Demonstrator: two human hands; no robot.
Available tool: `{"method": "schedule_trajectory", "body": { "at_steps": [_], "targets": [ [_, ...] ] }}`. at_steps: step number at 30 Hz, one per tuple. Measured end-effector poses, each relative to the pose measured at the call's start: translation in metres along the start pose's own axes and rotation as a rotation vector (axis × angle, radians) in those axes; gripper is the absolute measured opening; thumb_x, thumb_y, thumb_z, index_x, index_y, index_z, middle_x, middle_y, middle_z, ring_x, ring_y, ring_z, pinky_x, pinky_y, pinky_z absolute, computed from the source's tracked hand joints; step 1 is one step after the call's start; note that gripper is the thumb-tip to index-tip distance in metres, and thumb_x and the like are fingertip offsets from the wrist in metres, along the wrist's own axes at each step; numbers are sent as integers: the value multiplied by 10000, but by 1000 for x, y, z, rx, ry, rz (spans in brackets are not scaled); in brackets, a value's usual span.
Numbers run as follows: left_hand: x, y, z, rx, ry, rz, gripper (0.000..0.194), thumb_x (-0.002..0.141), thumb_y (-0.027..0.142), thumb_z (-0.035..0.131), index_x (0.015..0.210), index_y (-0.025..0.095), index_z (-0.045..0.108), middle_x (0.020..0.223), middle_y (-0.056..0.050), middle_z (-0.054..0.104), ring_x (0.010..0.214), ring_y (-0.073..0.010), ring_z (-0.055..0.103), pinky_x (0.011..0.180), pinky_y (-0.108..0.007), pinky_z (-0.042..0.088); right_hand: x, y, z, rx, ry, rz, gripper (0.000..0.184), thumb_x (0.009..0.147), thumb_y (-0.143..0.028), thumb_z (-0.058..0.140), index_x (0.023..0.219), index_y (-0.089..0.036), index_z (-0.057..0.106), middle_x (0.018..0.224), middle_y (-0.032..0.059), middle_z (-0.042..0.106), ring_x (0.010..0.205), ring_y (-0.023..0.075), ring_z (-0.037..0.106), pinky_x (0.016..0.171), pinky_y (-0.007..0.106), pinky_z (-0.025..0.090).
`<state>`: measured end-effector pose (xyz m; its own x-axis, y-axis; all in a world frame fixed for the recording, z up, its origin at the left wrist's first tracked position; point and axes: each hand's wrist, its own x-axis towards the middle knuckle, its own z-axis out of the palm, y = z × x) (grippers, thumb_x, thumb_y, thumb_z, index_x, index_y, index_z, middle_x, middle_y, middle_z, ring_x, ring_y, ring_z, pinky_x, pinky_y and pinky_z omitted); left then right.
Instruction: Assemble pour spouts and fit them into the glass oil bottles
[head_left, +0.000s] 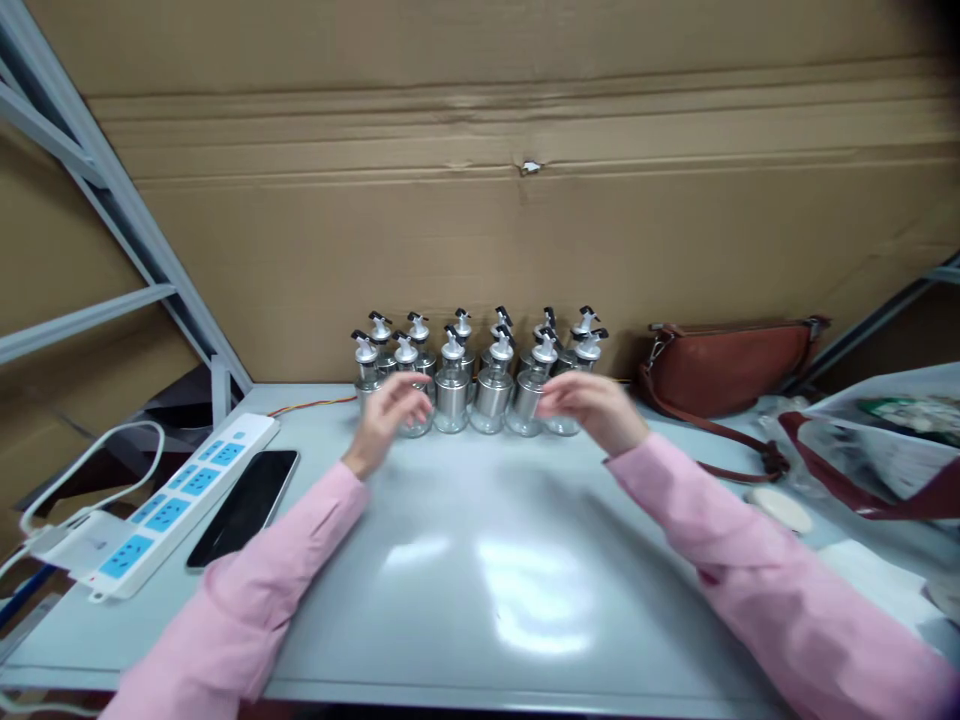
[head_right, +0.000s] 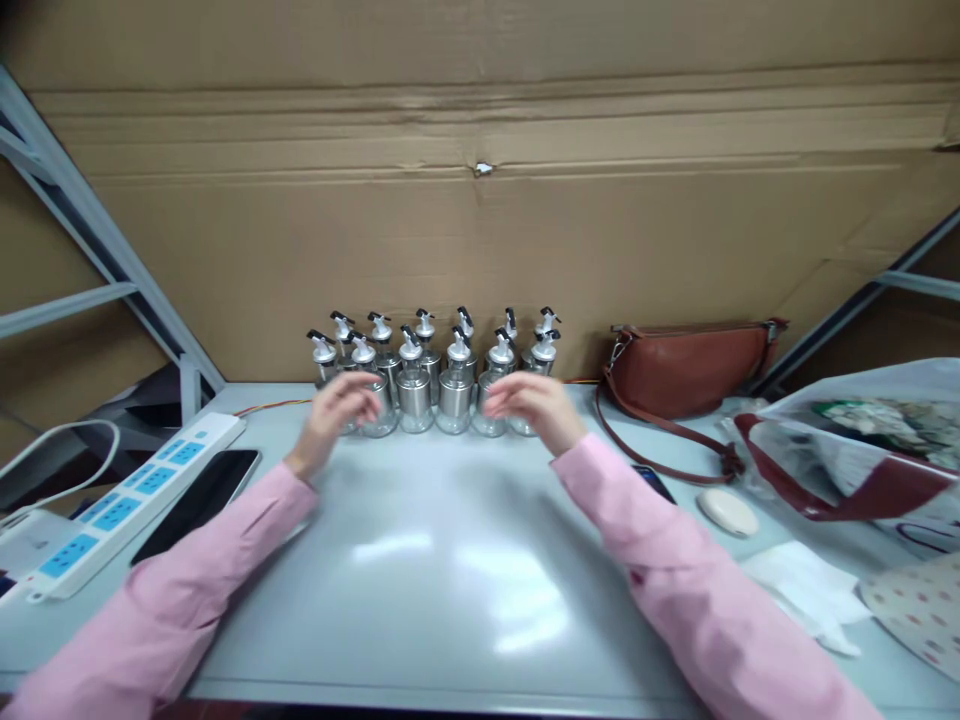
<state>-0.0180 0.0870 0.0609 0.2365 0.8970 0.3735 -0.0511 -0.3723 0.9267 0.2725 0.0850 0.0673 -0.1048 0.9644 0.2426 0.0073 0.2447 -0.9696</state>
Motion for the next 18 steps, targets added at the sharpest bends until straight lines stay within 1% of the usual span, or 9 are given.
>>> {"method": "schedule_trajectory", "body": {
  "at_steps": [2,4,5,6,7,9,11,13,18],
  "targets": [
    [4,18,-31,-115,342,194,308,781,402,475,990,185,537,739,-18,607,627,-116,562,544,-195,407,5,-11,-33,67,262,-118,147,699,-334,456,737,-243,564,627,-15,601,633,150,601,662,308,494],
    [14,23,-59,-207,622,196,340,815,436,369,990,197,534,860,-41,629,805,-143,598,676,-225,447,19,-13,-62,97,485,-144,238,760,-401,349,803,-255,532,776,5,610,790,156,602,714,307,479],
    [19,21,-69,-241,659,92,373,828,453,324,1009,201,531,972,-59,629,929,-162,587,769,-262,446,29,-10,-71,82,628,-52,264,771,-411,329,823,-249,531,854,18,613,871,161,592,740,310,472],
    [25,14,-76,-255,671,-36,418,841,483,279,1022,206,533,1074,-71,608,1044,-174,547,857,-300,422,38,-5,-76,51,695,78,281,773,-432,328,833,-245,529,919,23,609,941,162,572,764,313,463],
    [31,6,-79,-246,685,-156,425,845,495,272,1017,216,542,1143,-66,582,1132,-173,493,924,-321,384,47,3,-77,38,702,136,308,770,-465,339,838,-233,530,943,40,605,970,179,559,760,328,463],
    [40,-14,-76,-243,695,-234,355,824,462,379,978,201,563,1163,-77,573,1192,-193,443,954,-341,361,61,19,-70,19,679,189,383,749,-540,352,817,-214,542,886,61,609,914,207,574,698,341,476],
    [46,-32,-65,-257,673,-280,313,779,439,474,899,174,591,1034,-80,633,1084,-218,529,883,-328,418,70,36,-58,6,654,208,412,720,-568,393,809,-203,564,796,54,613,794,207,592,610,322,481],
    [50,-44,-55,-276,650,-306,305,773,426,484,817,150,605,875,-63,667,922,-211,599,784,-297,464,73,49,-48,-9,666,214,379,690,-532,467,798,-185,576,704,38,604,687,197,583,529,295,463],
    [56,-57,-49,-298,667,-366,277,775,375,546,727,107,596,663,-21,630,647,-148,601,612,-253,473,73,63,-42,-44,723,178,287,666,-391,548,855,-185,616,642,-18,593,625,152,558,483,238,438]
  ]
}}
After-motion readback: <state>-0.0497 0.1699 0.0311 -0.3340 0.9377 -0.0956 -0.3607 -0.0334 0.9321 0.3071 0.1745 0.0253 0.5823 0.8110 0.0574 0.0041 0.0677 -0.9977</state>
